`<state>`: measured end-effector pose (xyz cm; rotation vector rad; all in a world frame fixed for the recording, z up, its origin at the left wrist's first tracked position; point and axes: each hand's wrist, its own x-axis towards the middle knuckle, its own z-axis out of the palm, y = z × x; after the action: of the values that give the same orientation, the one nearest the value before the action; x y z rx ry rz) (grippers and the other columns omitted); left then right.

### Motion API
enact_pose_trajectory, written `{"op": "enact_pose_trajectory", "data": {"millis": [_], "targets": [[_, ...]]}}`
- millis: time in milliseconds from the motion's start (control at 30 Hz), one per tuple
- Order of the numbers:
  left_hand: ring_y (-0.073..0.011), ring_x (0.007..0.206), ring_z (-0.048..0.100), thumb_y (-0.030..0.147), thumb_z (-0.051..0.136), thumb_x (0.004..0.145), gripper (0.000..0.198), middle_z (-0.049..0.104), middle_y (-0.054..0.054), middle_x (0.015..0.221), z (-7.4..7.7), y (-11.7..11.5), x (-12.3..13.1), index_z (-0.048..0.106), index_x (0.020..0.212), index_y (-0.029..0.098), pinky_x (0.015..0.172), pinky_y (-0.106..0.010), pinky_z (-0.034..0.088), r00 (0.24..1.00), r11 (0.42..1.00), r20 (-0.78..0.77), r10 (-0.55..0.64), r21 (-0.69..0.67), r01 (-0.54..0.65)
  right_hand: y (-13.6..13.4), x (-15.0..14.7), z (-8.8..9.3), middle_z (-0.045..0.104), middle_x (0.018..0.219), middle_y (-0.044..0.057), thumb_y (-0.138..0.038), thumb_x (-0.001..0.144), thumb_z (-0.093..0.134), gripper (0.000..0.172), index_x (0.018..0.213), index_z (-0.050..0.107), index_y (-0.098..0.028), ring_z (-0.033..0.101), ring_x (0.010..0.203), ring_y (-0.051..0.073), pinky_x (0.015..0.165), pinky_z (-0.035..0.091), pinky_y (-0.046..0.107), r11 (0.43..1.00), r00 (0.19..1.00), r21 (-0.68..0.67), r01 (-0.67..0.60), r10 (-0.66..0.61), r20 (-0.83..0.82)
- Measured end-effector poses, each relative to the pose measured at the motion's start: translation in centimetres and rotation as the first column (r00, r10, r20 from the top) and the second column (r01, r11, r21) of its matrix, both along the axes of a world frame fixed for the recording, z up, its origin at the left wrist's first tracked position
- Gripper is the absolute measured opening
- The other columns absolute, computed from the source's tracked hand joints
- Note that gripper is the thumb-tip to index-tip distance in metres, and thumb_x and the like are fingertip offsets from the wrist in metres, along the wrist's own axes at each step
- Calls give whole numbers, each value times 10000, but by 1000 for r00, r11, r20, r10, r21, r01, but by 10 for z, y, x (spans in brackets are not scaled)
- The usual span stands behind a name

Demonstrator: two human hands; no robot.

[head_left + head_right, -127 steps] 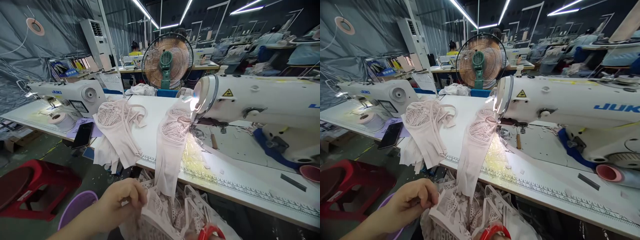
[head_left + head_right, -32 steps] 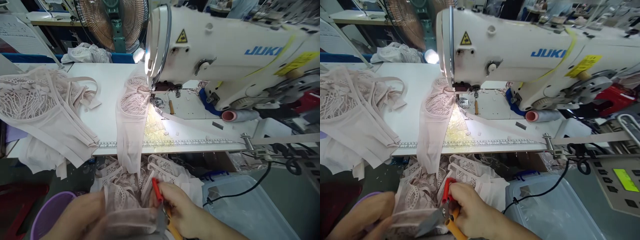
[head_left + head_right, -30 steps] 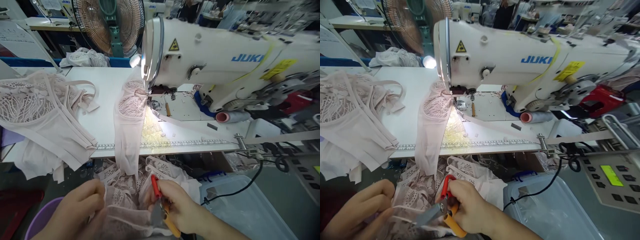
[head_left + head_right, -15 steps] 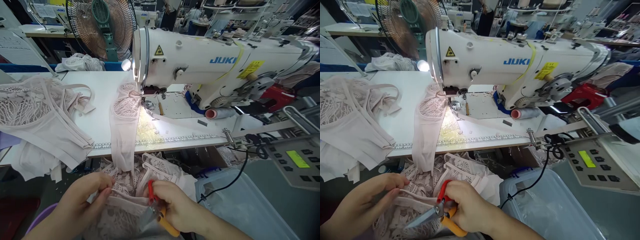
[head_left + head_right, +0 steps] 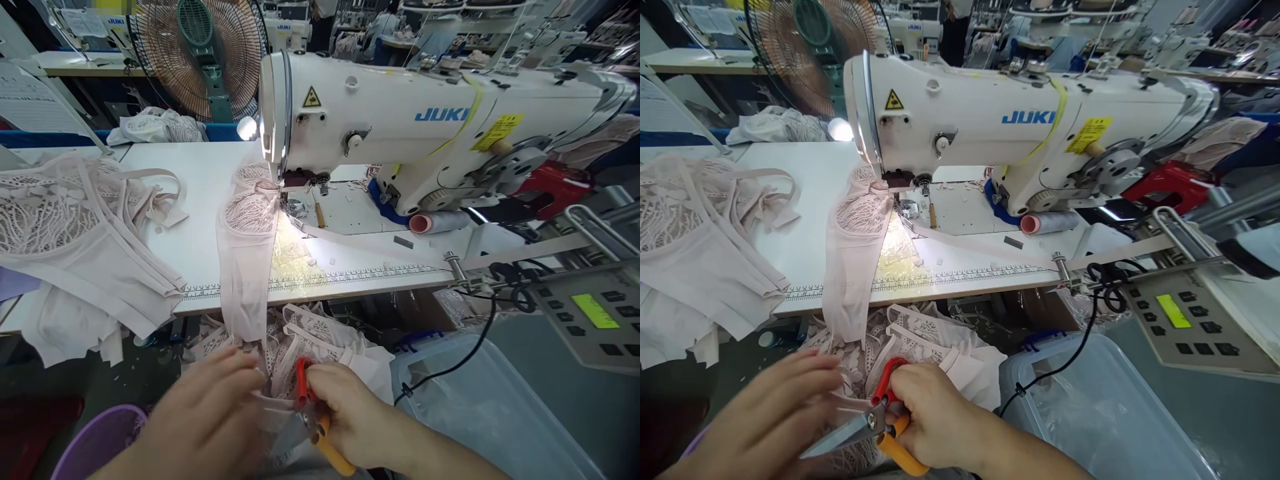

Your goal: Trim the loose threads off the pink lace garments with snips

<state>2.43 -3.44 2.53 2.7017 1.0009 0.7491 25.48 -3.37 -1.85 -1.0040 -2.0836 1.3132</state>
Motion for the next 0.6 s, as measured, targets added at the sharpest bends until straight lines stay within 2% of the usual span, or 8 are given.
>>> {"op": "enact_pose_trajectory", "data": {"millis": [33,67,167,267,333,433,533,600], "targets": [[-223,1060,625,174,526,895,122,722,-32,1027,-4,0,8,616,962,221,1060,-405,394,991,996,-100,-90,19,92,1,-1,1,370,615,-64,-56,517,514,317,631,282,-240,356,537,117,497,276,252,1000,1000,8,-2,2,15],[-211,1011,644,125,484,898,157,728,-33,987,-9,-1,15,616,937,202,1054,-402,399,986,994,-131,-106,25,110,1,-1,1,369,615,-66,-49,520,519,329,631,275,-241,352,539,117,499,278,251,1000,1000,13,-4,3,31],[-171,782,653,69,347,913,265,699,-24,814,-28,-1,28,571,846,195,945,-397,470,992,992,-51,-114,-51,111,5,1,4,352,609,-73,-28,526,542,364,618,260,-238,326,535,109,492,261,244,1000,999,-8,-15,16,47],[-190,735,624,111,328,926,246,670,-47,807,-41,-4,29,536,831,202,756,-359,521,996,979,-3,-86,-186,84,8,6,6,352,622,-69,-33,523,572,371,618,275,-234,320,543,107,482,249,232,998,999,-34,-49,48,-17],[-201,745,624,145,336,942,226,669,-59,821,-42,-5,28,529,837,200,692,-331,518,997,973,40,-60,-222,67,10,9,7,381,645,-56,-57,549,569,308,633,327,-228,351,567,116,494,276,225,997,995,-45,-69,65,-75],[-181,692,637,161,319,956,264,672,-61,777,-30,-1,28,532,806,200,618,-270,518,993,951,67,-92,-290,108,10,11,6,410,653,-38,-114,611,549,211,634,368,-220,395,586,128,517,315,231,996,995,-84,-34,26,-101],[-181,672,661,145,331,947,271,687,-72,763,-18,4,28,551,801,203,582,-242,527,990,928,25,-141,-345,141,9,10,4,404,632,-38,-159,628,546,214,612,343,-223,398,573,130,512,322,242,995,996,-94,17,-24,-80],[-189,685,671,136,354,931,241,693,-77,782,-19,4,28,551,811,205,597,-250,537,989,927,12,-146,-348,141,8,9,3,387,616,-45,-158,623,536,207,609,340,-225,375,556,125,498,306,243,998,996,-52,29,-33,-87]]}}
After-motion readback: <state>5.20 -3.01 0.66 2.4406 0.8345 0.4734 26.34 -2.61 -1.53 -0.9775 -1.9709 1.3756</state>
